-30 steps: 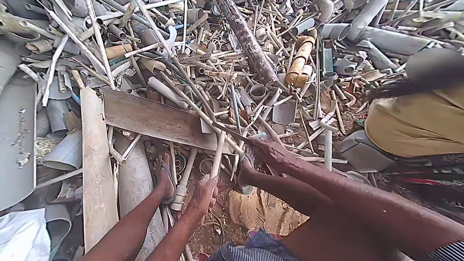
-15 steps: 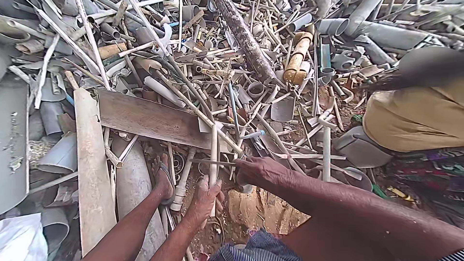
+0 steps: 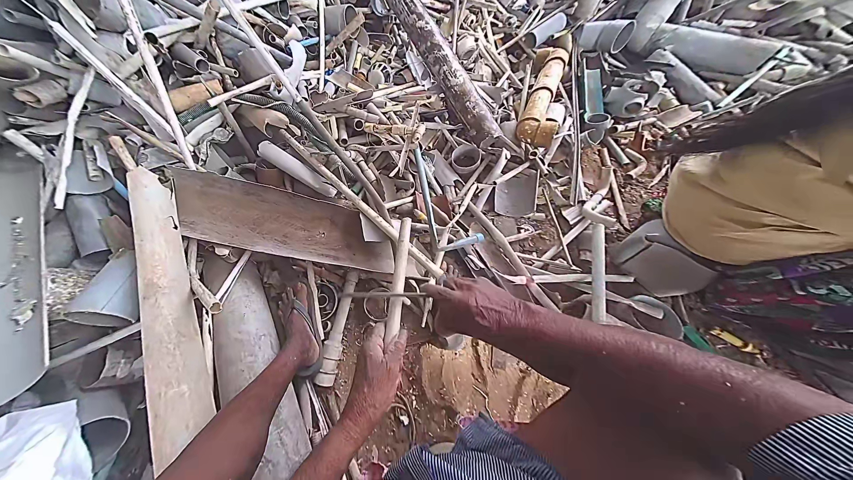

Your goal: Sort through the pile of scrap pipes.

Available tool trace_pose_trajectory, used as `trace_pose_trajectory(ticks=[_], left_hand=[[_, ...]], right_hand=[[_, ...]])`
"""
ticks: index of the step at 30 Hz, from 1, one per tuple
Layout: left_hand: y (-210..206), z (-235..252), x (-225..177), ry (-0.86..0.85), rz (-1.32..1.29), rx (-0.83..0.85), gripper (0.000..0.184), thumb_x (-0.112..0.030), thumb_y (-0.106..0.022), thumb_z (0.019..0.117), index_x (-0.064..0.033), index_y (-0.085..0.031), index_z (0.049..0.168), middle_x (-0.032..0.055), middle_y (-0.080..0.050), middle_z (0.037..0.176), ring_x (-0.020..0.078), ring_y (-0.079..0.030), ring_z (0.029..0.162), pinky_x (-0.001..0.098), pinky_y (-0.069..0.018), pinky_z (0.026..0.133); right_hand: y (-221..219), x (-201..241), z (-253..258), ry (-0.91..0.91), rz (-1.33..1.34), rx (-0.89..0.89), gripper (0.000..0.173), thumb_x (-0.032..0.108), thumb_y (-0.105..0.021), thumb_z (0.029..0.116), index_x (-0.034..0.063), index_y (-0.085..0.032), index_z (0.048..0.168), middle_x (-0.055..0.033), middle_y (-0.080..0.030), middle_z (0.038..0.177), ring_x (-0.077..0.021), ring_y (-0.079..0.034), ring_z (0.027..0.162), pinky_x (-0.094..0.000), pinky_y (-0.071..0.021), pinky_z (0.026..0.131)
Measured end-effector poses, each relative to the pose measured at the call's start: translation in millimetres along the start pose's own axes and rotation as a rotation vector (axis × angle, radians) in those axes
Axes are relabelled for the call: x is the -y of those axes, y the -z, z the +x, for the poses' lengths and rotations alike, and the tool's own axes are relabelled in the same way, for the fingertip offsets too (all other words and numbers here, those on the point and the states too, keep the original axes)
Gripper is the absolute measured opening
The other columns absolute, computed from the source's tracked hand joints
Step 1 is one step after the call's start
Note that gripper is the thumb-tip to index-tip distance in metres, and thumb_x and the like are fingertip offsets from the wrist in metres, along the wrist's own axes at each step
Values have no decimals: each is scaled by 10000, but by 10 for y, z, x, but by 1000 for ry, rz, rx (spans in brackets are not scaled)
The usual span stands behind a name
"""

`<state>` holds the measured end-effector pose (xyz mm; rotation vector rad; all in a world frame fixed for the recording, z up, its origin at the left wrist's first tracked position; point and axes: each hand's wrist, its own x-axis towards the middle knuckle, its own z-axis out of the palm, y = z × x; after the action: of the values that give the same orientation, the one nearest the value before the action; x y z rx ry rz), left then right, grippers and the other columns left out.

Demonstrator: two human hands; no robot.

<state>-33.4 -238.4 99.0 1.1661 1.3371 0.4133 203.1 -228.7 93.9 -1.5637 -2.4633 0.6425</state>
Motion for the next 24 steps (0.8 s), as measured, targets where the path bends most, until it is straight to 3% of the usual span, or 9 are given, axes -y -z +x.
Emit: trace_pose_trajectory(ticks=[2, 4, 8, 11, 13, 16, 19, 22, 24], left_hand=[[-21, -2, 15, 54, -52, 32, 157, -123, -552, 1056, 24, -526, 1102, 12, -501, 632, 89, -519, 445, 230, -502, 456], [-17, 20, 27, 91, -76, 51, 251, -76, -575, 1038, 38, -468, 1234, 56, -583, 665, 128, -592, 467, 261, -543, 473], [-3, 64, 38, 106, -17, 71, 233, -91, -577, 1039, 29, -490, 1219, 33, -555, 646, 79, -501, 440, 209, -438, 430], [-30, 73, 77, 5, 183, 37, 267, -187, -543, 1061, 45, -589, 1187, 36, -510, 715, 116, -491, 565, 286, -455, 563], [-9, 67, 80, -21, 305, -8, 289, -211, -544, 1062, 55, -597, 1163, 115, -559, 809, 208, -543, 694, 396, -482, 697], [8, 100, 122, -8, 343, -35, 317, -213, -564, 1058, 53, -611, 1224, 158, -620, 889, 241, -587, 764, 424, -497, 756], [15, 141, 185, 5, 267, -46, 302, -227, -495, 1087, 29, -606, 1203, 78, -543, 765, 168, -514, 615, 350, -468, 610], [2, 143, 219, -18, 172, -35, 296, -213, -423, 1107, 19, -605, 1092, 0, -453, 662, 95, -431, 515, 268, -405, 512], [-21, 104, 221, -70, 136, -55, 265, -178, -455, 1089, 29, -616, 1052, -9, -448, 642, 78, -425, 506, 249, -398, 509]], right_hand=[[293, -294, 174, -385, 31, 121, 450, 187, -392, 1098, 100, -433, 1538, -302, -643, 1167, -488, -647, 1065, -630, -489, 899], [415, -530, 197, -566, 106, 39, 440, 219, -368, 1114, 64, -462, 1515, -294, -653, 1194, -465, -635, 1130, -619, -464, 974], [261, -91, -41, -285, 108, -14, 444, 185, -428, 1081, 89, -486, 1511, -280, -666, 1131, -459, -668, 1020, -605, -510, 880], [1, 97, -58, 32, -3, 77, 508, 150, -576, 1000, 135, -508, 1504, -266, -658, 994, -450, -680, 822, -585, -536, 680], [71, 24, 22, -47, -23, 57, 494, 146, -546, 1007, 122, -504, 1498, -270, -654, 1012, -453, -678, 843, -585, -537, 701], [373, -321, 199, -470, 19, 103, 428, 208, -364, 1109, 109, -453, 1515, -287, -641, 1194, -475, -643, 1089, -618, -486, 914], [343, -305, 69, -435, 80, -4, 451, 230, -371, 1111, 92, -460, 1532, -294, -656, 1172, -471, -650, 1086, -610, -487, 938], [151, 16, -80, -111, 19, 20, 518, 177, -555, 1013, 126, -478, 1522, -265, -656, 1040, -446, -679, 884, -587, -540, 747], [75, 46, -56, 1, -5, 61, 581, 172, -646, 963, 144, -485, 1520, -273, -655, 1040, -453, -681, 856, -591, -538, 706]])
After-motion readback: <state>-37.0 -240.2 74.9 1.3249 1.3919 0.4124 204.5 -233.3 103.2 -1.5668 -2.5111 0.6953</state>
